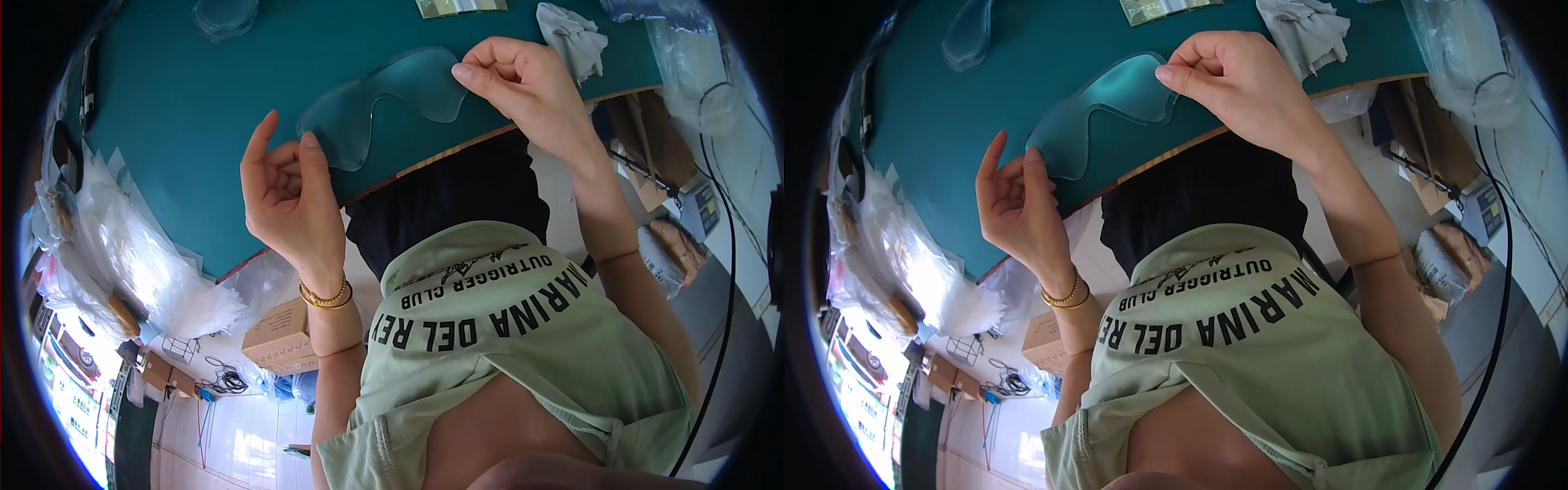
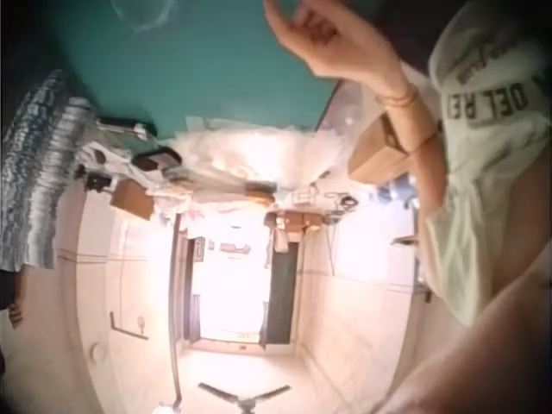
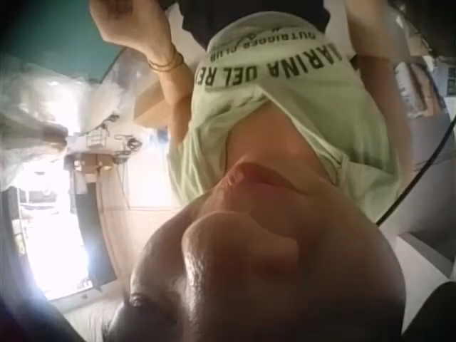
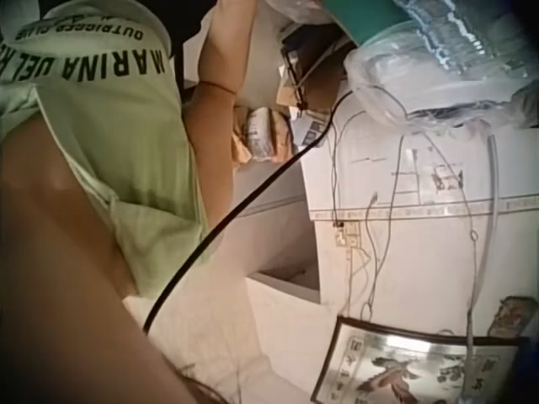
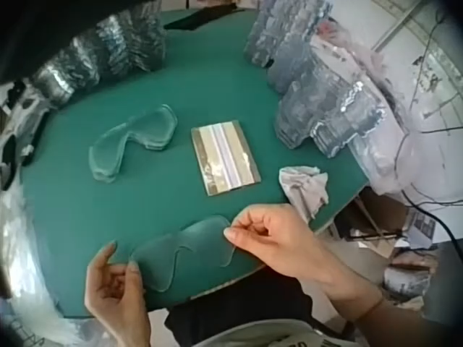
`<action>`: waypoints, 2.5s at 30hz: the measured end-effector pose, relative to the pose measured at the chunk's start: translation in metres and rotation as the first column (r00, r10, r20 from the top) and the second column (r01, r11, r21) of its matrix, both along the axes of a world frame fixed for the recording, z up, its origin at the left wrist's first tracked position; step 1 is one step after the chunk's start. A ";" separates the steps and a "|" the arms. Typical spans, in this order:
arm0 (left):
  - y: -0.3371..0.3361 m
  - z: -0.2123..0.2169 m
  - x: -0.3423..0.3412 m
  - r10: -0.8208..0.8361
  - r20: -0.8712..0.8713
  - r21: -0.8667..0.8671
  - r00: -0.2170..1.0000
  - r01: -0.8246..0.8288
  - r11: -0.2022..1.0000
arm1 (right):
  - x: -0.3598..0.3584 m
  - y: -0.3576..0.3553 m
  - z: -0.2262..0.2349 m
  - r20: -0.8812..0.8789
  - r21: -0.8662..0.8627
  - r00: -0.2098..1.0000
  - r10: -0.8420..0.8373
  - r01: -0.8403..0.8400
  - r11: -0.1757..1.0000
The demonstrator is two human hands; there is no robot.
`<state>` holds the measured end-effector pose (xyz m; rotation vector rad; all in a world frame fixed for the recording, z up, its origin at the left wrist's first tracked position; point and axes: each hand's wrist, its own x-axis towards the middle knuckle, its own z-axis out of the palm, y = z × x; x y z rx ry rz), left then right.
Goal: The recorder cleans safety goggles with a cloth and packages or stacks them.
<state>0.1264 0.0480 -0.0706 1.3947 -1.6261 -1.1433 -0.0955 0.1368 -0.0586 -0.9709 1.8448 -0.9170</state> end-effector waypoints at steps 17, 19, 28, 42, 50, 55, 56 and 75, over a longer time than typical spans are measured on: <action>0.003 0.001 0.002 0.003 0.004 0.030 1.000 -0.003 1.000 | 0.003 0.004 0.003 -0.019 0.009 1.000 0.003 -0.003 1.000; 0.004 0.002 0.002 0.004 -0.012 0.040 1.000 -0.003 0.999 | 0.004 0.006 0.001 -0.016 0.000 1.000 0.002 -0.002 1.000; 0.003 0.002 -0.011 -0.017 0.036 0.027 0.999 0.016 1.000 | -0.007 0.003 0.010 -0.323 -0.042 0.945 -0.051 0.039 0.998; 0.001 -0.015 0.042 -0.081 -0.007 -0.184 0.997 0.079 0.980 | -0.039 -0.062 -0.035 -0.887 -0.060 0.461 -0.007 -0.101 0.993; 0.001 -0.006 0.035 -0.004 0.036 -0.165 0.999 0.010 0.986 | -0.059 -0.120 -0.024 -0.873 0.171 0.439 0.213 -0.134 0.976; -0.003 -0.009 0.026 0.021 0.051 -0.199 0.998 -0.010 0.980 | -0.064 -0.144 -0.027 -0.895 0.215 0.350 0.276 -0.203 0.955; -0.001 -0.011 0.028 0.027 0.043 -0.192 0.999 -0.018 0.981 | -0.067 -0.149 -0.032 -0.880 0.188 0.382 0.282 -0.266 0.946; -0.015 -0.012 0.020 0.108 0.026 -0.061 0.994 -0.107 0.992 | -0.017 -0.057 0.039 -0.079 -0.400 0.936 -0.343 0.285 0.871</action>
